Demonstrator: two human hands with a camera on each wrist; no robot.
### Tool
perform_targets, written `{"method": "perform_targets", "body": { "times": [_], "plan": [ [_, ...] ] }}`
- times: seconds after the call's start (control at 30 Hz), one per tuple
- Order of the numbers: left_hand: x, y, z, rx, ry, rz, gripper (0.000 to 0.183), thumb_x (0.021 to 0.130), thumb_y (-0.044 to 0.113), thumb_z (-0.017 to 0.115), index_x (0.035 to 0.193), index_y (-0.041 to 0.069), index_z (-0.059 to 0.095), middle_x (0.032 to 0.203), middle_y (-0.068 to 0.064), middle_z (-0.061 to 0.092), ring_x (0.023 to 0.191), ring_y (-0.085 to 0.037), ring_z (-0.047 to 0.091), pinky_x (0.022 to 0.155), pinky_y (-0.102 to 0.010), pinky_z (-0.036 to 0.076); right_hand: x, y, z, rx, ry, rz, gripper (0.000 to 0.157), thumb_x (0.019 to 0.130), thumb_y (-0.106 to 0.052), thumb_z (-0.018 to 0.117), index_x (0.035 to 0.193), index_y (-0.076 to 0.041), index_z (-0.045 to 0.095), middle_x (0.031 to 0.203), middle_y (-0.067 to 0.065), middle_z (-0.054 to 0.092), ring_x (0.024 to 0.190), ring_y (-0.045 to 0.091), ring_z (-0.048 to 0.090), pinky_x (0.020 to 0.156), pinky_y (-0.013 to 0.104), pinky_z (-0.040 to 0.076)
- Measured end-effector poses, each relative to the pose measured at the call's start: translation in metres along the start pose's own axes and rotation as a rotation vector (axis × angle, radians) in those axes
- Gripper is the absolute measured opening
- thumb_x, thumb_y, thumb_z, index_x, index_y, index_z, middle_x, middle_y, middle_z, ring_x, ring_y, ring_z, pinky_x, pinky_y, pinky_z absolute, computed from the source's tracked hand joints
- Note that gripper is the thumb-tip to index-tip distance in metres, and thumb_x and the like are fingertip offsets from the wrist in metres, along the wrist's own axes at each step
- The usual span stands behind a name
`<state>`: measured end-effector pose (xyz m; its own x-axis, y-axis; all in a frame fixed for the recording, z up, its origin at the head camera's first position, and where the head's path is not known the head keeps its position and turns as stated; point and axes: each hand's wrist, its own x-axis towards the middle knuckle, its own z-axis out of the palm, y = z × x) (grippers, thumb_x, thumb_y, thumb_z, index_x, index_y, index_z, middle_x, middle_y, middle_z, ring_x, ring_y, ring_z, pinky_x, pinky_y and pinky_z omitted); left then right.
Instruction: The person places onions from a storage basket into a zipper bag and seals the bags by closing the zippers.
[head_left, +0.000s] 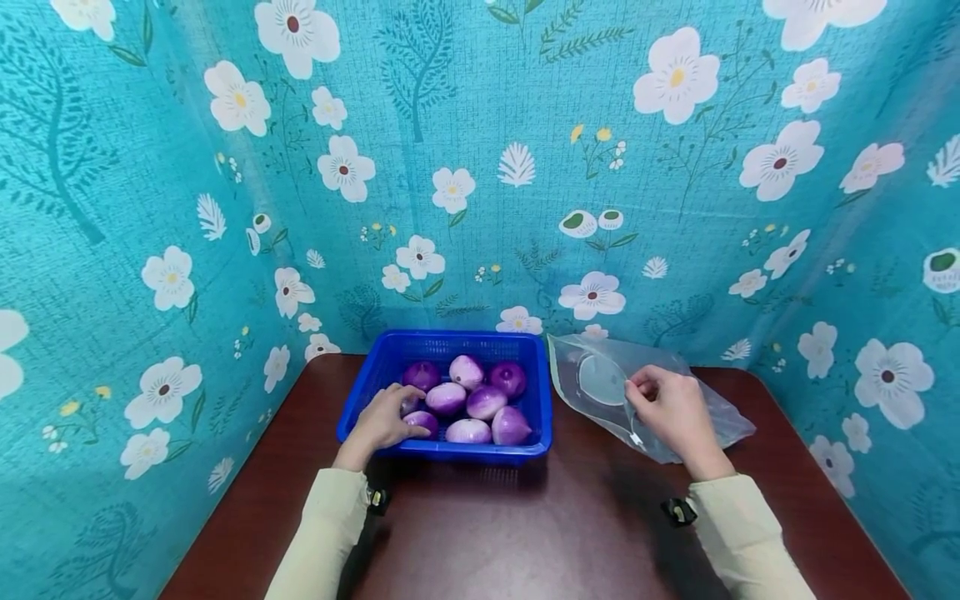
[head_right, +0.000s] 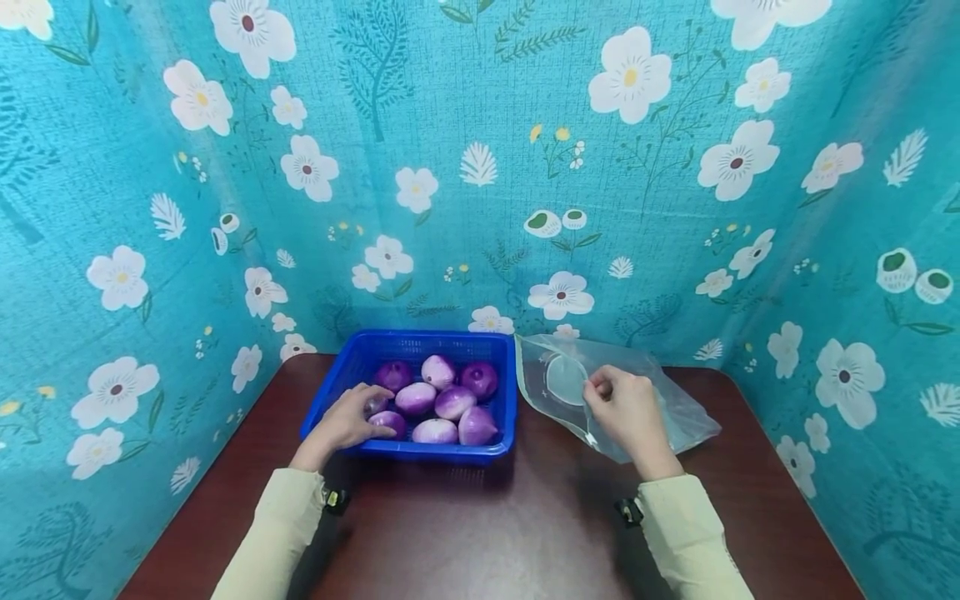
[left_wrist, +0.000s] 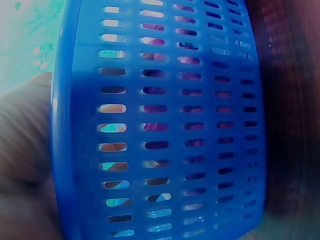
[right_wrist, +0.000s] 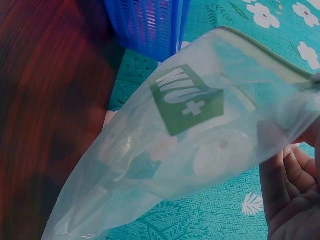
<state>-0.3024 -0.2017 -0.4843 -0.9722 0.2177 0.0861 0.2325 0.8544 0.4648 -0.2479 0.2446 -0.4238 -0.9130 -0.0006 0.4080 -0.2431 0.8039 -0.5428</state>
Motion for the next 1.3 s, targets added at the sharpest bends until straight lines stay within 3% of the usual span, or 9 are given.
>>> {"method": "perform_targets", "body": {
  "times": [0.1, 0.33, 0.53, 0.73, 0.93, 1.1, 1.3],
  "plan": [
    [0.001, 0.001, 0.0, -0.03, -0.033, -0.005, 0.052, 0.076, 0.028, 0.093, 0.122, 0.014, 0.072, 0.105, -0.007, 0.069, 0.098, -0.026, 0.062, 0.09, -0.05, 0.053, -0.001, 0.0, 0.0, 0.001, 0.004, 0.008, 0.01, 0.093, -0.013, 0.074, 0.091, -0.003, 0.073, 0.075, 0.008, 0.071, 0.058, 0.014, 0.062, 0.058, 0.027, 0.053],
    [0.002, 0.0, -0.002, -0.063, -0.077, -0.037, 0.046, 0.074, 0.026, 0.095, 0.114, 0.014, 0.073, 0.107, -0.005, 0.073, 0.107, -0.031, 0.067, 0.1, -0.051, 0.052, -0.001, 0.001, 0.002, -0.013, 0.019, -0.002, 0.011, 0.093, -0.013, 0.075, 0.089, -0.004, 0.073, 0.072, 0.006, 0.069, 0.057, 0.015, 0.06, 0.057, 0.027, 0.052],
    [0.003, 0.001, -0.004, -0.047, -0.088, -0.027, 0.037, 0.074, 0.026, 0.095, 0.103, 0.015, 0.074, 0.104, -0.003, 0.074, 0.107, -0.032, 0.067, 0.101, -0.051, 0.052, -0.001, 0.002, 0.004, 0.0, 0.017, -0.002, 0.01, 0.093, -0.013, 0.074, 0.088, -0.004, 0.072, 0.071, 0.006, 0.069, 0.056, 0.013, 0.061, 0.057, 0.027, 0.052],
    [0.002, 0.0, -0.005, -0.058, -0.081, -0.011, 0.035, 0.075, 0.024, 0.094, 0.102, 0.014, 0.074, 0.098, -0.002, 0.074, 0.096, -0.026, 0.068, 0.095, -0.049, 0.055, -0.001, 0.003, 0.005, 0.004, 0.004, 0.005, 0.011, 0.094, -0.014, 0.074, 0.089, -0.004, 0.073, 0.072, 0.006, 0.07, 0.055, 0.013, 0.062, 0.058, 0.028, 0.053],
    [0.002, 0.0, -0.008, -0.076, -0.04, 0.017, 0.036, 0.076, 0.023, 0.093, 0.105, 0.015, 0.073, 0.1, -0.003, 0.074, 0.094, -0.022, 0.068, 0.092, -0.05, 0.056, 0.0, 0.001, 0.004, 0.016, 0.003, 0.009, 0.011, 0.094, -0.014, 0.074, 0.09, -0.004, 0.073, 0.073, 0.007, 0.07, 0.055, 0.013, 0.064, 0.059, 0.029, 0.054],
    [0.001, 0.002, -0.012, -0.098, 0.025, 0.042, 0.039, 0.076, 0.023, 0.093, 0.109, 0.014, 0.073, 0.106, -0.007, 0.072, 0.098, -0.028, 0.067, 0.09, -0.049, 0.056, 0.0, 0.001, 0.005, 0.015, -0.004, 0.015, 0.011, 0.095, -0.014, 0.073, 0.091, -0.004, 0.073, 0.073, 0.007, 0.07, 0.056, 0.013, 0.063, 0.059, 0.029, 0.054],
    [0.0, 0.016, -0.017, -0.133, 0.115, 0.076, 0.042, 0.077, 0.023, 0.093, 0.113, 0.012, 0.073, 0.107, -0.008, 0.071, 0.101, -0.031, 0.066, 0.089, -0.048, 0.055, 0.0, 0.0, 0.006, 0.018, -0.011, 0.019, 0.011, 0.095, -0.015, 0.073, 0.09, -0.004, 0.073, 0.071, 0.005, 0.069, 0.056, 0.013, 0.062, 0.058, 0.029, 0.053]
  ]
}}
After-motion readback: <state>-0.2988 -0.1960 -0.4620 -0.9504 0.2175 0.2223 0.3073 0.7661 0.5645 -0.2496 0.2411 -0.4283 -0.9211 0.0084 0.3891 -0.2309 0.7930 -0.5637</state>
